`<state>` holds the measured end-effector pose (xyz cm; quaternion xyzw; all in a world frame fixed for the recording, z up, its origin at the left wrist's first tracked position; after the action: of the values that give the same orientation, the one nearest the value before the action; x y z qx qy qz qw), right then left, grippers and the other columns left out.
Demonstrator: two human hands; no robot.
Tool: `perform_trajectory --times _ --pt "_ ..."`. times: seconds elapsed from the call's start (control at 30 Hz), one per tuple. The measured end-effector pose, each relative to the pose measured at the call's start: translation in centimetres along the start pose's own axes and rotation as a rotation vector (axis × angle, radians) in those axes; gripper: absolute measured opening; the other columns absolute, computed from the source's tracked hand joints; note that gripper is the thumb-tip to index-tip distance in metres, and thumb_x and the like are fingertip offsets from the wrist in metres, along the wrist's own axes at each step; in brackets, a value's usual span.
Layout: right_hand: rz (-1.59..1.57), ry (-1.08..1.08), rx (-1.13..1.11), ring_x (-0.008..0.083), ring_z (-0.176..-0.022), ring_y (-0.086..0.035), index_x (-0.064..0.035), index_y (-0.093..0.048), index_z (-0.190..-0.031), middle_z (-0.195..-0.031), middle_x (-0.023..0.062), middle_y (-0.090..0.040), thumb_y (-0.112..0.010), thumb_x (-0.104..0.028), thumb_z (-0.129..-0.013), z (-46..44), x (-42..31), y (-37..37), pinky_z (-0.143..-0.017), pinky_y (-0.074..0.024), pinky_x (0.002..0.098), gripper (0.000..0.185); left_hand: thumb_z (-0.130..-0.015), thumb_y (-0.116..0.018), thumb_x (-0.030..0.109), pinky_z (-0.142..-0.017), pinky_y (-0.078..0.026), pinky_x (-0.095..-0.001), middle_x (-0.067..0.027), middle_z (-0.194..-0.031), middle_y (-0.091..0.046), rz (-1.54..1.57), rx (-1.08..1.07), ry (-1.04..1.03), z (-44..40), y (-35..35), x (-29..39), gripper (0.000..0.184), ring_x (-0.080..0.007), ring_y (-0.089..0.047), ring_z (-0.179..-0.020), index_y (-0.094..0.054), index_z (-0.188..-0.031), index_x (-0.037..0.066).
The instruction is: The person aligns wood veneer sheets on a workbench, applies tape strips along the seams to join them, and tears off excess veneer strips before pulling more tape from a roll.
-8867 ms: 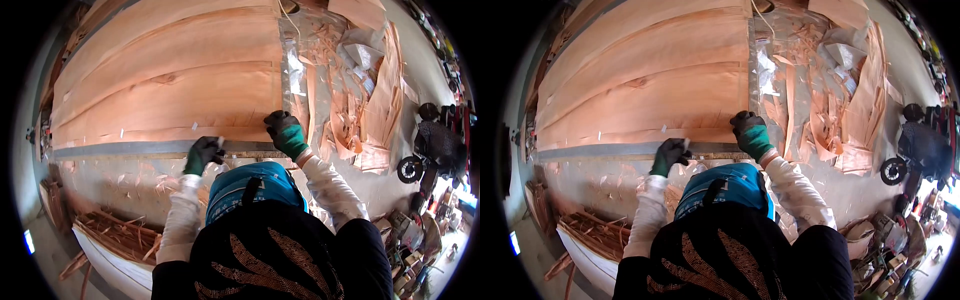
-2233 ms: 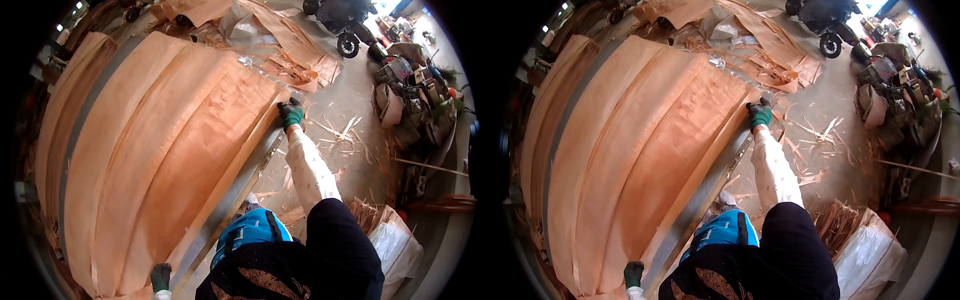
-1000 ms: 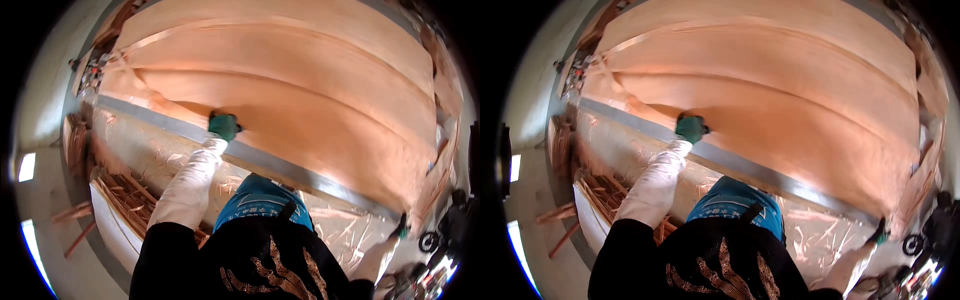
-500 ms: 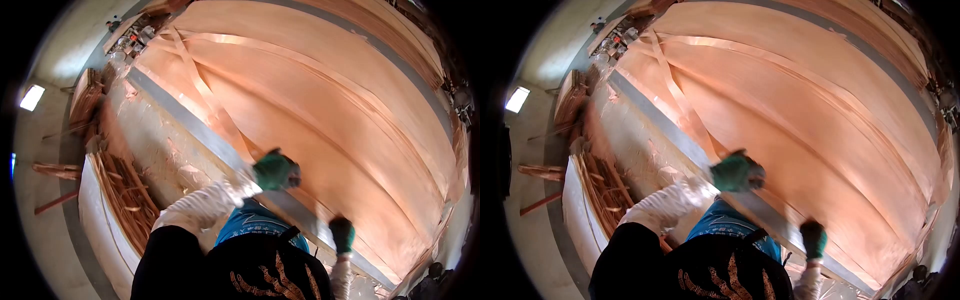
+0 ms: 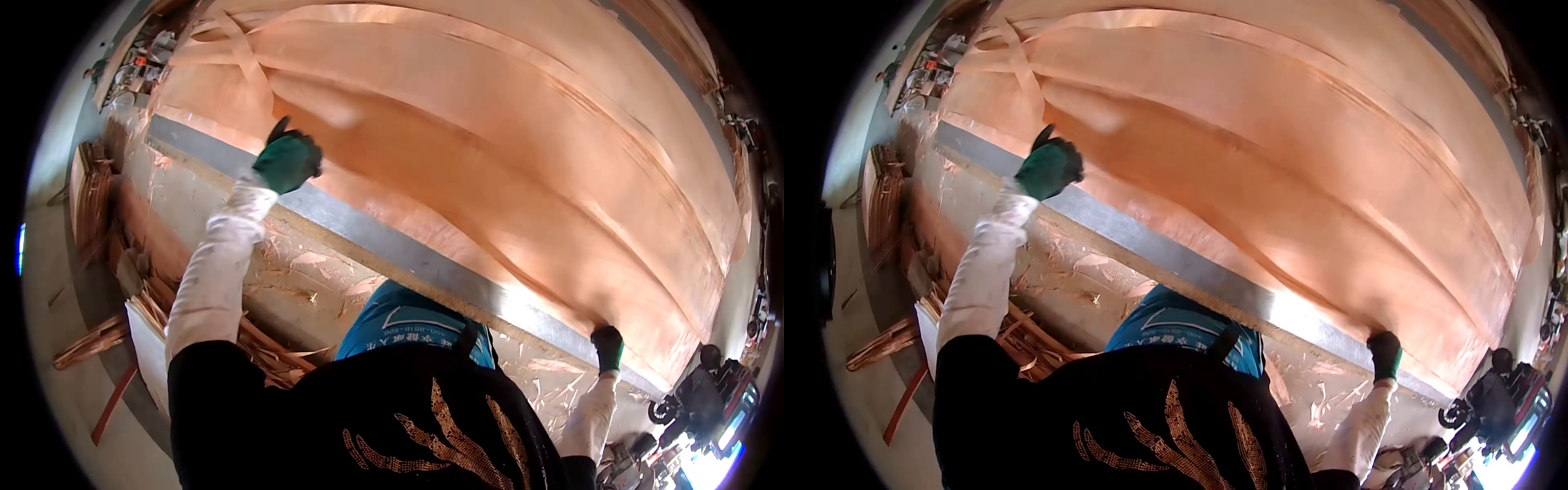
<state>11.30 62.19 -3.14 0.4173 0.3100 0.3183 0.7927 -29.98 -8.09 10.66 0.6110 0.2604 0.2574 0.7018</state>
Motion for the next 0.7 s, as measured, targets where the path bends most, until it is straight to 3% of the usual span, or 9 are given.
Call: perform_trajectory --times 0.13,0.17,0.2,0.27,0.37,0.5,0.57,0.67,0.7 --pt "0.357 0.433 0.098 0.0276 -0.067 -0.061 -0.0155 -0.066 -0.063 -0.07 0.0077 -0.062 -0.068 -0.015 -0.069 0.1 -0.6 -0.1 -0.061 -0.049 0.04 0.006 -0.079 -0.066 0.024 -0.086 -0.045 -0.0416 0.0006 -0.08 -0.069 0.633 -0.473 0.377 3.8 -1.4 -2.3 0.006 -0.0199 -0.065 -0.084 -0.066 -0.077 0.018" --pt "0.362 0.512 0.135 0.0259 -0.067 -0.06 -0.0159 -0.065 -0.063 -0.07 0.0065 -0.061 -0.068 -0.013 -0.067 0.2 -0.5 -0.2 -0.061 -0.049 0.0393 0.006 -0.08 -0.066 0.026 -0.081 -0.047 -0.0415 0.0 -0.082 -0.069 0.403 -0.437 0.283 3.5 -2.1 -2.4 0.008 -0.0212 -0.065 -0.083 -0.067 -0.078 0.018" --pt "0.05 0.218 0.035 0.0242 -0.068 -0.061 -0.0159 -0.064 -0.065 -0.071 0.0054 -0.062 -0.068 -0.011 -0.064 0.1 -0.3 0.1 -0.061 -0.049 0.0375 0.006 -0.08 -0.066 0.028 -0.075 -0.048 -0.0414 -0.0006 -0.083 -0.069 0.175 -0.398 0.188 2.7 -2.2 -1.6 0.011 -0.0224 -0.066 -0.083 -0.067 -0.079 0.017" --pt "-0.125 0.416 0.227 0.0225 -0.067 -0.06 -0.016 -0.065 -0.067 -0.071 0.0045 -0.062 -0.069 -0.011 -0.063 -0.2 1.9 -1.3 -0.06 -0.0488 0.0357 0.008 -0.079 -0.066 0.042 -0.077 -0.047 -0.0447 -0.0018 -0.094 -0.07 -0.057 -0.47 0.21 0.7 -5.5 -2.1 0.024 -0.0249 -0.066 -0.09 -0.069 -0.086 0.019" --pt "0.58 0.796 0.323 0.0215 -0.067 -0.061 -0.0164 -0.064 -0.067 -0.073 0.0042 -0.062 -0.069 -0.012 -0.062 1.1 -1.2 -0.7 -0.059 -0.0491 0.0345 0.008 -0.081 -0.061 0.045 -0.082 -0.046 -0.0472 -0.0019 -0.1 -0.07 -0.078 -0.481 0.387 -1.5 -7.0 -2.1 0.029 -0.025 -0.065 -0.096 -0.07 -0.094 0.021" --pt "0.225 0.465 0.305 0.0228 -0.067 -0.06 -0.0158 -0.063 -0.067 -0.072 0.006 -0.061 -0.067 -0.013 -0.068 -1.0 4.2 -2.8 -0.058 -0.0499 0.036 0.005 -0.084 -0.055 0.046 -0.087 -0.044 -0.0502 -0.0044 -0.101 -0.07 -0.113 -0.47 0.437 -2.7 -8.8 -1.8 0.034 -0.0265 -0.065 -0.098 -0.071 -0.1 0.02" --pt "0.631 0.59 0.302 0.024 -0.067 -0.06 -0.0147 -0.062 -0.066 -0.07 0.0075 -0.06 -0.065 -0.013 -0.072 1.0 -0.7 -0.7 -0.058 -0.0502 0.037 0.006 -0.08 -0.059 0.042 -0.084 -0.046 -0.0468 -0.0024 -0.096 -0.071 -0.133 -0.416 0.428 -2.7 -8.4 -1.6 0.029 -0.0228 -0.066 -0.096 -0.073 -0.094 0.02" --pt "0.596 0.148 0.263 0.0262 -0.067 -0.06 -0.0131 -0.062 -0.066 -0.069 0.0093 -0.059 -0.06 -0.013 -0.076 2.0 -2.7 0.4 -0.057 -0.0501 0.0383 0.01 -0.08 -0.059 0.04 -0.083 -0.047 -0.0474 -0.0016 -0.095 -0.072 -0.137 -0.385 0.437 -2.4 -9.3 -0.9 0.027 -0.0218 -0.066 -0.096 -0.074 -0.092 0.021" --pt "0.666 0.321 0.367 0.0281 -0.068 -0.06 -0.0112 -0.063 -0.068 -0.071 0.0109 -0.06 -0.058 -0.012 -0.077 2.7 -4.1 0.7 -0.06 -0.0503 0.0387 0.01 -0.08 -0.059 0.04 -0.083 -0.047 -0.0476 -0.0013 -0.095 -0.072 -0.14 -0.365 0.454 -2.7 -9.8 -1.1 0.026 -0.0215 -0.066 -0.096 -0.074 -0.091 0.022"
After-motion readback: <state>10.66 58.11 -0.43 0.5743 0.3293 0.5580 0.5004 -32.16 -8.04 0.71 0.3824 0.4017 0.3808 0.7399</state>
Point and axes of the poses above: each hand's wrist, its own z-axis away from the middle knuckle, its own y-axis out of the back of the hand, x = y × z, the point moved 5 cm from there along -z, towards the middle knuckle
